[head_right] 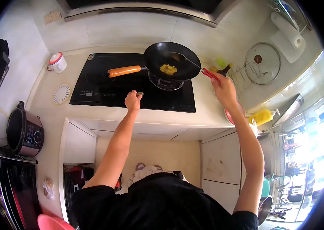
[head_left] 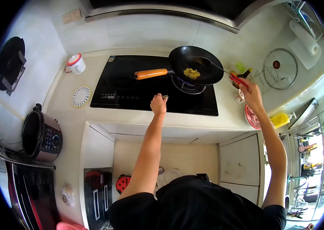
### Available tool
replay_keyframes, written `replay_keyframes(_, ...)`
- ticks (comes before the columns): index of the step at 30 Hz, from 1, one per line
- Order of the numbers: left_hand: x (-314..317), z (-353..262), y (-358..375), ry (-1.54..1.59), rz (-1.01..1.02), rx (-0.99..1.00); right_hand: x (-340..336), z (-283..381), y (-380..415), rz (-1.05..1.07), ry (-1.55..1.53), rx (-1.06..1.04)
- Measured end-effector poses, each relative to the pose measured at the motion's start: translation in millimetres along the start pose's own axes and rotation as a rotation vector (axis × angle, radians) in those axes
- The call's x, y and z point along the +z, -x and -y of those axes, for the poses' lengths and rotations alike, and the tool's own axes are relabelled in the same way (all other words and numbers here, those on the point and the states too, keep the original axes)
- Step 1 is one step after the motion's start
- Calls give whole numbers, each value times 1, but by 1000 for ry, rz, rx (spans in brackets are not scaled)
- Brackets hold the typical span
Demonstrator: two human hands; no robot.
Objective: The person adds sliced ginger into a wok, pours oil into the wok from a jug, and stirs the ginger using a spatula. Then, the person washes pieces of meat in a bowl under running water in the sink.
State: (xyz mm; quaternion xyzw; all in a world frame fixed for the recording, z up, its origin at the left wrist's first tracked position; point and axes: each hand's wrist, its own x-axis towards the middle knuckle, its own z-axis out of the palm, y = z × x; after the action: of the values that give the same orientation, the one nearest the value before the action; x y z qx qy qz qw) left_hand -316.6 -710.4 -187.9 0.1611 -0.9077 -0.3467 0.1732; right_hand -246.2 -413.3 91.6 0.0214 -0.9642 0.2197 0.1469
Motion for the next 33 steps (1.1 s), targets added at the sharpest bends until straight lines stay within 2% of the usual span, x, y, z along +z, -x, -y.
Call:
replay_keyframes(4,1,2,-3,30,-6,37,1,-5,-1,-40,-66,-51)
replay_keyframes(8,1,4,-3,70,-26,84,2,-5,-4,-33,-16,15)
replay_keyframes(10,1,4,-3,72,-32,86,4,-8,-6,-21,-37,35)
replay_keyframes(12,1,3,-2,73,-38,90,9,-18,-10,-54,-58,-47)
replay_keyframes(25,2,0,-1,-1,-43,84,1,-14,-3,-29,31,6)
replay_keyframes(33,3,-1,0,-3,-51,82,-1,-19,2,-56,41,-35)
